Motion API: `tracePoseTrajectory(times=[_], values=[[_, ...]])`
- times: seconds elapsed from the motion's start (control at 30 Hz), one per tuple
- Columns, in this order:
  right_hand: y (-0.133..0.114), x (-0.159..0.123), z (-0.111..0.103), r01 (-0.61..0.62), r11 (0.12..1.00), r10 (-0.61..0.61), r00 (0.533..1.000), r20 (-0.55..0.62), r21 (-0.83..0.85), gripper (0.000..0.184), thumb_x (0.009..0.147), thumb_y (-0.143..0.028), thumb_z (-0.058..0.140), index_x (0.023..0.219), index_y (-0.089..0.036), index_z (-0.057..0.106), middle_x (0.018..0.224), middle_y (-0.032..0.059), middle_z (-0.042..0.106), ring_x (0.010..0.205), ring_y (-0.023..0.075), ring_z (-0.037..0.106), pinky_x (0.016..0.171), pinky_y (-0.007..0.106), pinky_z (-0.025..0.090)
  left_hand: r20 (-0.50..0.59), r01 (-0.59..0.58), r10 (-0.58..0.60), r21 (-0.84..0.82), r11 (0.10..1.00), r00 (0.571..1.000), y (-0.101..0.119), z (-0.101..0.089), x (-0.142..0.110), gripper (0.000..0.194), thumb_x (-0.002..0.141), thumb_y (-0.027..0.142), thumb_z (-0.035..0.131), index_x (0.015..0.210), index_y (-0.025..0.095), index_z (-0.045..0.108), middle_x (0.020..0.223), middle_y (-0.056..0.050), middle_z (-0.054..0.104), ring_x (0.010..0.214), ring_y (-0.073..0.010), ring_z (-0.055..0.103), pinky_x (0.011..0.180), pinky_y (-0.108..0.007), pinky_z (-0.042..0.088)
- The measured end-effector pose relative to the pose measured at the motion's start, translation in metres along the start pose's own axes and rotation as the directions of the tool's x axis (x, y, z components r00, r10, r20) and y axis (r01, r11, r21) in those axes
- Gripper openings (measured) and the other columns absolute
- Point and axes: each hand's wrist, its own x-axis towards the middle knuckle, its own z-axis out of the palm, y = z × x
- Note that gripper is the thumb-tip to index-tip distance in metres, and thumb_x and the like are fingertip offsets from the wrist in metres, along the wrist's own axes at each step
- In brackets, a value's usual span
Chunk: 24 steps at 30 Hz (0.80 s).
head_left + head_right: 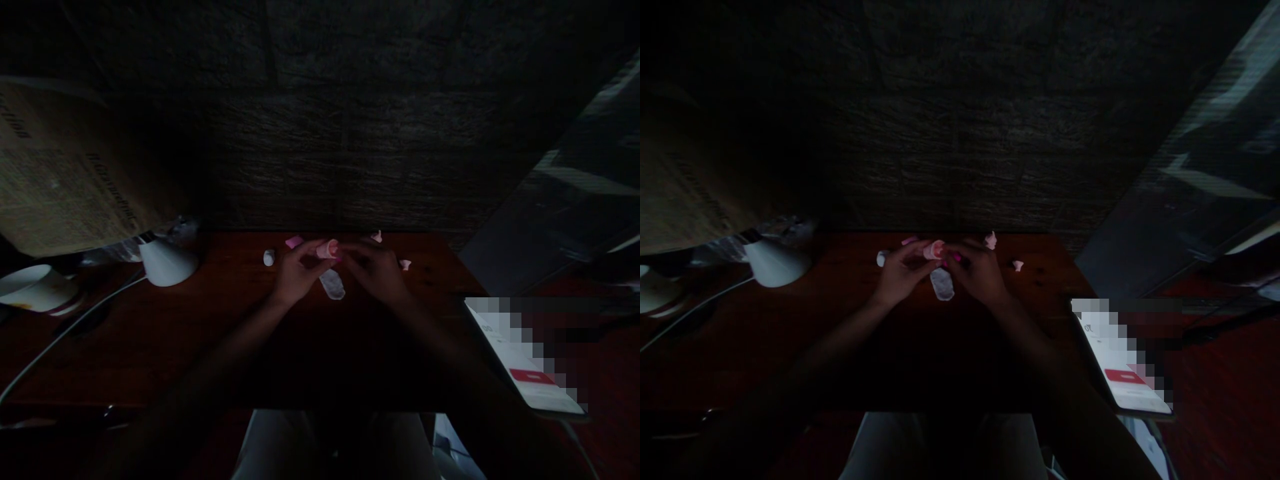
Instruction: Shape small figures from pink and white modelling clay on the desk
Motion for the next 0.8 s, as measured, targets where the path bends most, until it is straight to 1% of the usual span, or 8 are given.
tracePoseTrajectory(times=[0.23, 0.33, 0.47, 0.67, 0.8], values=[[-0.0006, 0.0007, -0.0001, 0.016, 1.000, -0.016, 1.000, 0.007, 0.004, 0.014, 0.093, -0.027, 0.067, 0.099, -0.020, 0.077, 0.086, 0.0046, 0.074, 0.080, 0.0176, 0.067, 0.073, 0.030, 0.051, -0.005, -0.022, 0.023, 0.029, 0.999, 1.000, -0.0007, 0.0009, -0.0003, 0.038, 0.076, 0.032, 0.082, 0.110, 0.018, 0.072, 0.102, -0.008, 0.078, 0.091, -0.0211, 0.073, 0.082, -0.035, 0.058], [0.0000, 0.0005, -0.0003, -0.004, 1.000, 0.004, 1.000, 0.023, 0.000, 0.016, 0.094, -0.028, 0.065, 0.102, -0.020, 0.077, 0.086, 0.0051, 0.073, 0.079, 0.0182, 0.067, 0.073, 0.031, 0.051, 0.004, -0.040, 0.039, 0.040, 0.998, 0.999, -0.0019, 0.0003, -0.0008, 0.039, 0.076, 0.032, 0.081, 0.111, 0.018, 0.071, 0.104, -0.008, 0.077, 0.091, -0.0208, 0.072, 0.083, -0.035, 0.058], [-0.0005, -0.0002, -0.0002, -0.019, 1.000, 0.019, 0.999, 0.051, -0.004, 0.017, 0.095, -0.028, 0.063, 0.105, -0.021, 0.077, 0.089, 0.0060, 0.073, 0.084, 0.0196, 0.068, 0.076, 0.032, 0.051, 0.015, -0.038, 0.037, 0.031, 0.999, 0.999, -0.0019, -0.0001, -0.0010, 0.037, 0.077, 0.031, 0.081, 0.111, 0.018, 0.071, 0.103, -0.008, 0.077, 0.091, -0.0208, 0.072, 0.082, -0.035, 0.057], [-0.0014, -0.0001, 0.0008, -0.004, 1.000, 0.006, 0.998, 0.056, -0.029, 0.014, 0.096, -0.024, 0.063, 0.101, -0.022, 0.076, 0.093, 0.0052, 0.075, 0.085, 0.0190, 0.069, 0.078, 0.031, 0.051, 0.002, -0.035, 0.035, 0.026, 0.999, 0.999, -0.0016, 0.0003, -0.0008, 0.036, 0.077, 0.028, 0.081, 0.110, 0.018, 0.071, 0.103, -0.008, 0.077, 0.091, -0.0207, 0.072, 0.083, -0.036, 0.057], [-0.0011, 0.0004, 0.0001, 0.006, 1.000, -0.005, 0.999, 0.047, -0.014, 0.016, 0.095, -0.026, 0.063, 0.105, -0.022, 0.075, 0.094, 0.0054, 0.074, 0.086, 0.0192, 0.069, 0.079, 0.032, 0.053, 0.012, -0.046, 0.046, 0.040, 0.998, 0.999, -0.0010, 0.0000, -0.0011, 0.035, 0.078, 0.027, 0.080, 0.110, 0.018, 0.071, 0.102, -0.008, 0.077, 0.091, -0.0202, 0.072, 0.083, -0.036, 0.057]])
